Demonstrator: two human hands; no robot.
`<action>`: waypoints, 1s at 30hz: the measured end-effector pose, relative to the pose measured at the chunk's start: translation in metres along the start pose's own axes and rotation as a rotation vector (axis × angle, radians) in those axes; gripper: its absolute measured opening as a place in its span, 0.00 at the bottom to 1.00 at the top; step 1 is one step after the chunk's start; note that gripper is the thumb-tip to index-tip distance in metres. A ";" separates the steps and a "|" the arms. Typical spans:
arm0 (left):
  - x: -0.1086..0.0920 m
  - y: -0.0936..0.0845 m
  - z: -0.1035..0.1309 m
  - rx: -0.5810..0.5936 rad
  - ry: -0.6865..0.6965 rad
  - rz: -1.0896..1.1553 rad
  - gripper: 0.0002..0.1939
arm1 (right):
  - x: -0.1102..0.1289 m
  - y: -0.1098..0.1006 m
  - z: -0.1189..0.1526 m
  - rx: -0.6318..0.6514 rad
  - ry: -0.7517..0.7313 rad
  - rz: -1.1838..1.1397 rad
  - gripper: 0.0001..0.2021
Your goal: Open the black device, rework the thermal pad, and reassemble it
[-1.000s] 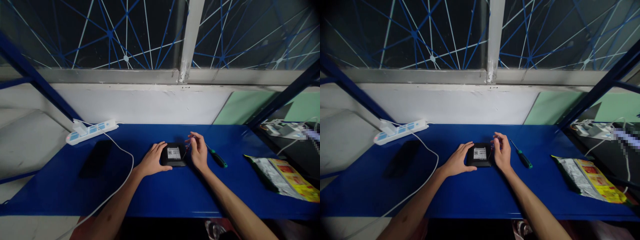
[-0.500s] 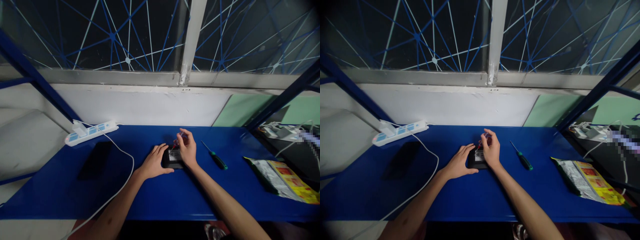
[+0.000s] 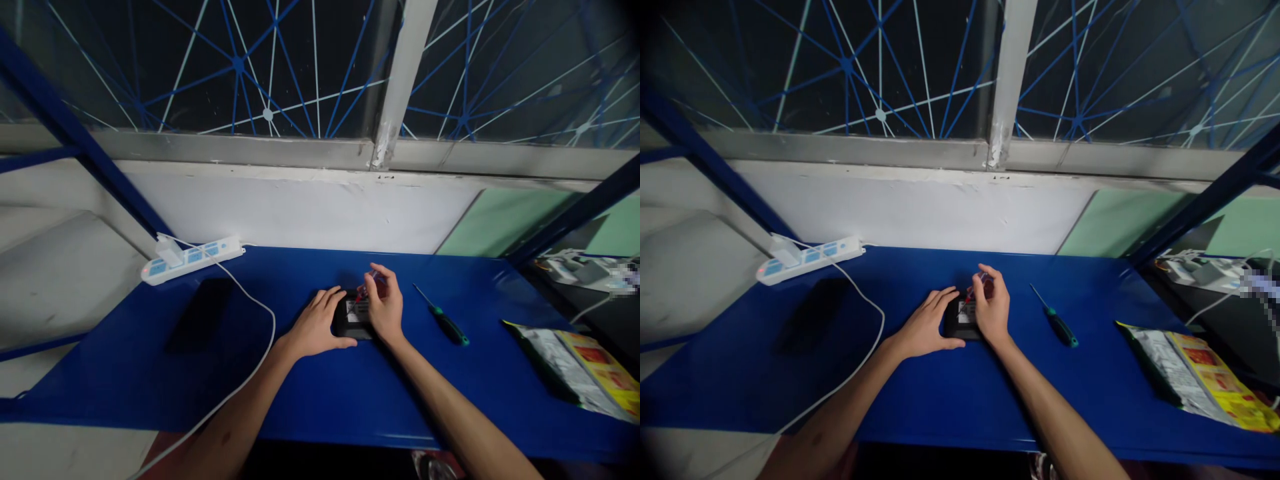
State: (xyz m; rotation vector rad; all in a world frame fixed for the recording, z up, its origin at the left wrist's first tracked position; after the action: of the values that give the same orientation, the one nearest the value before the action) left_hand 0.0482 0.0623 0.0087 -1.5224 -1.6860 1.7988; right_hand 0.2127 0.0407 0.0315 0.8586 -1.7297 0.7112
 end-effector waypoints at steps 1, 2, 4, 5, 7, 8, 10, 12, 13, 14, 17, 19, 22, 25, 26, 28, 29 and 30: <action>0.000 0.000 0.000 0.000 0.000 0.000 0.53 | 0.000 -0.001 0.001 -0.003 0.000 -0.001 0.16; 0.000 0.000 0.000 0.000 -0.001 0.001 0.53 | 0.001 -0.001 0.002 -0.004 0.000 -0.001 0.15; 0.001 0.000 0.000 -0.003 0.000 0.002 0.53 | 0.002 -0.003 0.003 -0.004 0.000 -0.001 0.15; 0.001 0.001 0.000 -0.005 0.001 0.003 0.53 | 0.002 -0.003 0.004 -0.005 -0.001 0.000 0.15; 0.001 0.001 0.000 -0.008 0.003 0.006 0.53 | 0.002 -0.004 0.005 -0.007 -0.007 0.008 0.15; 0.001 0.001 0.000 -0.009 0.004 0.007 0.53 | 0.002 -0.005 0.005 -0.009 -0.009 0.012 0.15; 0.001 0.001 0.000 -0.011 0.004 0.007 0.53 | 0.001 -0.005 0.006 -0.016 -0.012 0.018 0.15; 0.001 0.001 0.000 -0.012 0.001 0.005 0.53 | -0.001 -0.005 0.007 -0.018 -0.009 0.025 0.15; 0.001 0.000 0.000 -0.011 0.000 0.004 0.53 | -0.001 -0.004 0.007 -0.016 -0.008 0.026 0.15; 0.001 0.000 0.000 -0.009 -0.001 0.002 0.53 | -0.002 -0.003 0.007 -0.010 -0.008 0.027 0.15; 0.001 0.001 0.000 -0.005 0.001 0.000 0.53 | -0.002 -0.001 0.009 0.012 -0.017 0.022 0.14; 0.001 0.001 0.000 -0.007 0.005 0.000 0.53 | -0.002 -0.001 0.009 0.020 -0.031 0.018 0.14; 0.001 0.001 0.000 -0.015 0.011 0.001 0.53 | 0.000 -0.002 0.008 0.003 -0.053 0.019 0.14; 0.002 0.001 0.000 -0.018 0.012 0.004 0.53 | 0.002 -0.003 0.009 -0.004 -0.052 0.017 0.13; 0.002 0.001 0.000 -0.018 0.012 0.005 0.53 | 0.002 -0.003 0.010 0.009 -0.040 0.004 0.14; 0.002 0.001 0.000 -0.017 0.010 0.005 0.54 | 0.002 0.000 0.012 0.044 -0.005 -0.046 0.16; 0.002 0.001 0.000 -0.016 0.009 0.004 0.54 | 0.001 0.001 0.014 0.063 0.013 -0.074 0.16; 0.003 0.000 0.000 -0.015 0.008 0.002 0.54 | 0.000 0.002 0.015 0.078 0.026 -0.097 0.16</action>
State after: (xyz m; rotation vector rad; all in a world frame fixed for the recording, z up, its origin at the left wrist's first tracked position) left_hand 0.0472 0.0641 0.0072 -1.5357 -1.6983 1.7831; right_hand 0.2028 0.0301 0.0272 0.9756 -1.6347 0.7259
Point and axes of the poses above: each hand's wrist, its own z-axis away from the middle knuckle, its own y-axis out of the palm, x = y × z, the point moved 7 cm from there along -z, towards the middle knuckle, and after that the axes turned 7 degrees about y, right-handed, at the moved point
